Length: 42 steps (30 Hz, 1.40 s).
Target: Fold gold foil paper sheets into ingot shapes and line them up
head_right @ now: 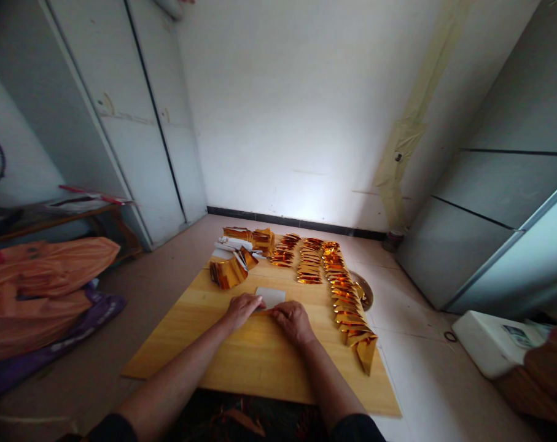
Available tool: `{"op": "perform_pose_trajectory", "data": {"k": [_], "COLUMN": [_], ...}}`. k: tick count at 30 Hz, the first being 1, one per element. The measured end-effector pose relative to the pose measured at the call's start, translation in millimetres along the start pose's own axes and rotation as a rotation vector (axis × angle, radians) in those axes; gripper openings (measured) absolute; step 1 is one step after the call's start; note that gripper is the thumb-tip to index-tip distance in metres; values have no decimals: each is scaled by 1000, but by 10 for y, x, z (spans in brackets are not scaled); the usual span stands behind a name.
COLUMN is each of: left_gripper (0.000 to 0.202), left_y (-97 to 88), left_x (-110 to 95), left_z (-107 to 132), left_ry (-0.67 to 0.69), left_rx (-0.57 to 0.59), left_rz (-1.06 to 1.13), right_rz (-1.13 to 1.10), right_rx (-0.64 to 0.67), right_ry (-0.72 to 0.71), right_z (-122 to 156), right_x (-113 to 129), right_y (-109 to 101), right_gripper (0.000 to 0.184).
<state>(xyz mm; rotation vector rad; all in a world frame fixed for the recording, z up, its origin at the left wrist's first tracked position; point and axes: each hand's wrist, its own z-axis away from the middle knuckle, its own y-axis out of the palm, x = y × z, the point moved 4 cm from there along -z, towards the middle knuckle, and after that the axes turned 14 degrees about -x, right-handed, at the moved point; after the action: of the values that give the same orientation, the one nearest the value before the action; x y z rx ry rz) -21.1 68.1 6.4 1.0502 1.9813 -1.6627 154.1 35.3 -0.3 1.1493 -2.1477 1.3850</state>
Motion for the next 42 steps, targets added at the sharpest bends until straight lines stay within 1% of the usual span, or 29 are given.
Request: {"op": "perform_pose_trajectory", "data": {"k": [2,5,6,8,9,11,13,16,20,27,31,32,36,39,42], "left_gripper": [48,44,47,61,66,67,60,41,30,26,26,27,27,26,27], "left_y": [-35,-48,-33,12,34,77,112,141,146,132,135,136,139,130,112], "left_x": [1,61,94,157,175,176,140,64,-4,-64,-68,-69,-71,-87,-126], "left_z": [23,43,42,29,16,-12,-35,-41,-15,3,-2,-3,4,25,51], "left_ry": [-8,-46,-74,-131,-144,-133,-85,-1,39,43,28,28,29,33,61], "left_rx": [-33,-127,-154,-207,-236,-277,-284,-253,-200,-169,-161,-161,-152,-155,-174], "left_rz": [66,152,148,92,57,1,-52,-141,-258,-341,-358,-365,-410,-461,-499], "right_rz": [25,123,175,319,405,564,672,759,794,778,756,753,777,784,781], "right_rx": [-53,-131,-162,-213,-229,-229,-193,-151,-131,-122,-129,-129,-103,-89,-110], "right_ry": [100,219,246,276,280,260,220,176,173,216,233,226,190,160,135], "right_z": [-40,-101,-121,-160,-177,-206,-226,-241,-242,-232,-229,-229,-224,-218,-215], "right_x": [-60,-127,-135,-128,-114,-74,-33,8,15,4,12,14,9,-7,-24], "right_y": [34,77,86,99,106,129,161,191,191,174,171,173,200,228,243], "right_gripper": [32,32,31,26,24,19,18,18,16,18,35,36,25,25,25]}}
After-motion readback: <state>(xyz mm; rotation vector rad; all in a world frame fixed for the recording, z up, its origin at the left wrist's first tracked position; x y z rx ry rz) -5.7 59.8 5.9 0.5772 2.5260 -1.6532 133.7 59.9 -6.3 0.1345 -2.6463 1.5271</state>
